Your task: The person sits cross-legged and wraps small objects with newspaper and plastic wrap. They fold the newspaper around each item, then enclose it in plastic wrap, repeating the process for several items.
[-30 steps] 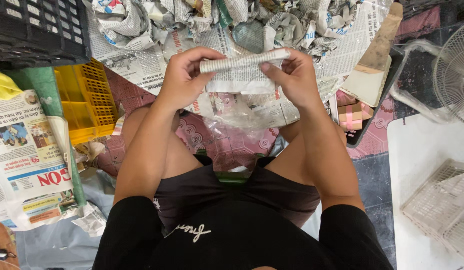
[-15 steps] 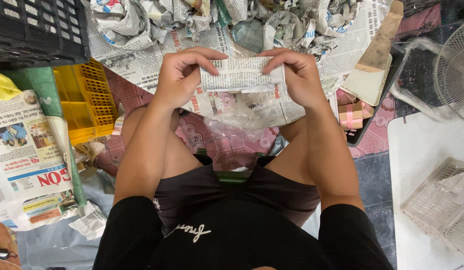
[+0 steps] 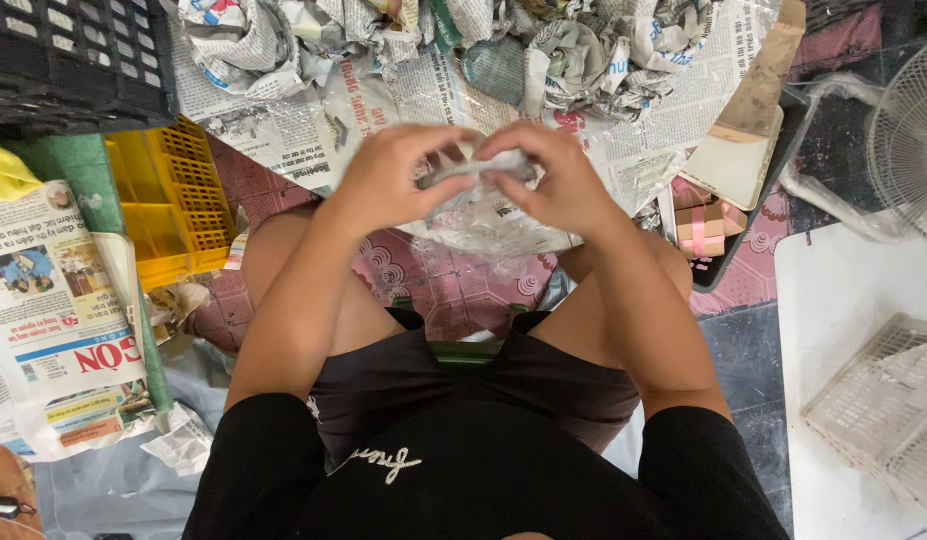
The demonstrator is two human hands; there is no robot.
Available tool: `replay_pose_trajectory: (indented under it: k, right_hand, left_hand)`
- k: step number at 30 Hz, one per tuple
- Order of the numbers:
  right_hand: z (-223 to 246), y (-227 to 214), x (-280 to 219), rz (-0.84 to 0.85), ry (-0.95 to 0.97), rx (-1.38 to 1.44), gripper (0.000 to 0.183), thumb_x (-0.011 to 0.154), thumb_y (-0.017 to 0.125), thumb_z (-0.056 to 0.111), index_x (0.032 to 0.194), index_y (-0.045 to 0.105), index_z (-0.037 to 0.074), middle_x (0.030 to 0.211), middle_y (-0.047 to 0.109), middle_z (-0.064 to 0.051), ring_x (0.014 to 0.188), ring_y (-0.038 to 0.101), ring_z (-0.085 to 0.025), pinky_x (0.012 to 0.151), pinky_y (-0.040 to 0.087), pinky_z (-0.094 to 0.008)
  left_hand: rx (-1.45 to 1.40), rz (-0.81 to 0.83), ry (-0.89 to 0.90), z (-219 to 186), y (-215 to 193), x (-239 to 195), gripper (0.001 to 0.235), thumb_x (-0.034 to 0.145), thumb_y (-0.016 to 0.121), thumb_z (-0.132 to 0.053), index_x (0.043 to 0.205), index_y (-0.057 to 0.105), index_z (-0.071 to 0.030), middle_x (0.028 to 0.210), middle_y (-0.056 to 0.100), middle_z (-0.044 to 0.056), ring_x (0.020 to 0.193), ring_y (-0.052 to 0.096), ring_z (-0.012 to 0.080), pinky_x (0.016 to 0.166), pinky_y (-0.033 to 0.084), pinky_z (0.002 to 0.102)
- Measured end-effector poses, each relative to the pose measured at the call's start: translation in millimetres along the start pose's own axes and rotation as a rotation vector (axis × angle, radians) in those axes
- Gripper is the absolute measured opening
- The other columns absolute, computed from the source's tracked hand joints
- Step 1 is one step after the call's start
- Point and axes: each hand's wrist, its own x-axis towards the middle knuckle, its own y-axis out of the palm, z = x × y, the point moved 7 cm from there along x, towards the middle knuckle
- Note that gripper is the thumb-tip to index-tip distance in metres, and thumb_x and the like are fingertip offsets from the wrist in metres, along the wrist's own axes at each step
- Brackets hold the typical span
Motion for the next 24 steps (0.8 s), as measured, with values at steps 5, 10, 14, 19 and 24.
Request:
replay_pose_trajectory:
  k: [5,10,14,19,24]
  right_hand:
    - [25,-3,-1,-0.089,-0.158,-0.003,0.025,0.095,0.071,-0.001,0.119,0.064,0.000,0.115,0.069,-0.010,0.108,0.069,-0.016,0.092,0.055,-0.031]
    - [-5,-3,-1,-0.079,0.185,-0.035,0.009,0.104,0.064,0.008,0.108,0.069,0.002,0.075,0.068,-0.004,0.067,0.071,-0.012,0.059,0.057,-0.028]
    - [-13,-24,-3,-0.204,0.125,-0.202,0.008,0.104,0.070,0.008,0.103,0.070,0.000,0.070,0.065,-0.006,0.058,0.060,-0.015,0.055,0.046,-0.031]
    - [-13,-42,-9,-0.299,-0.038,-0.233,0.005,0.105,0.071,0.004,0.102,0.072,0.000,0.078,0.065,-0.010,0.065,0.057,-0.015,0.061,0.044,-0.032]
    - [-9,-14,-11,-0.196,-0.078,-0.335,0.005,0.103,0.072,0.009,0.104,0.074,0.004,0.080,0.065,-0.011,0.067,0.058,-0.016,0.063,0.046,-0.033]
  left_hand:
    - [-0.108,-0.037,-0.165,8,4,-6,0.019,0.094,0.079,-0.017,0.108,0.075,-0.005,0.082,0.071,0.011,0.064,0.065,0.0167,0.060,0.049,0.031]
    - [-0.184,-0.088,-0.164,5,9,-2,0.017,0.098,0.073,-0.015,0.112,0.073,-0.005,0.079,0.070,0.010,0.060,0.060,0.0151,0.057,0.045,0.030]
    - [-0.149,0.038,-0.257,16,22,1,0.023,0.099,0.073,-0.025,0.107,0.072,-0.004,0.063,0.060,0.009,0.049,0.054,0.0148,0.050,0.040,0.033]
    - [-0.205,0.134,-0.311,29,35,-6,0.027,0.099,0.070,-0.031,0.102,0.073,-0.004,0.058,0.058,0.005,0.046,0.052,0.0148,0.050,0.040,0.033]
    - [-0.376,0.062,-0.089,32,36,-12,0.028,0.101,0.068,-0.025,0.116,0.070,-0.001,0.084,0.072,0.008,0.068,0.064,0.0111,0.063,0.052,0.029]
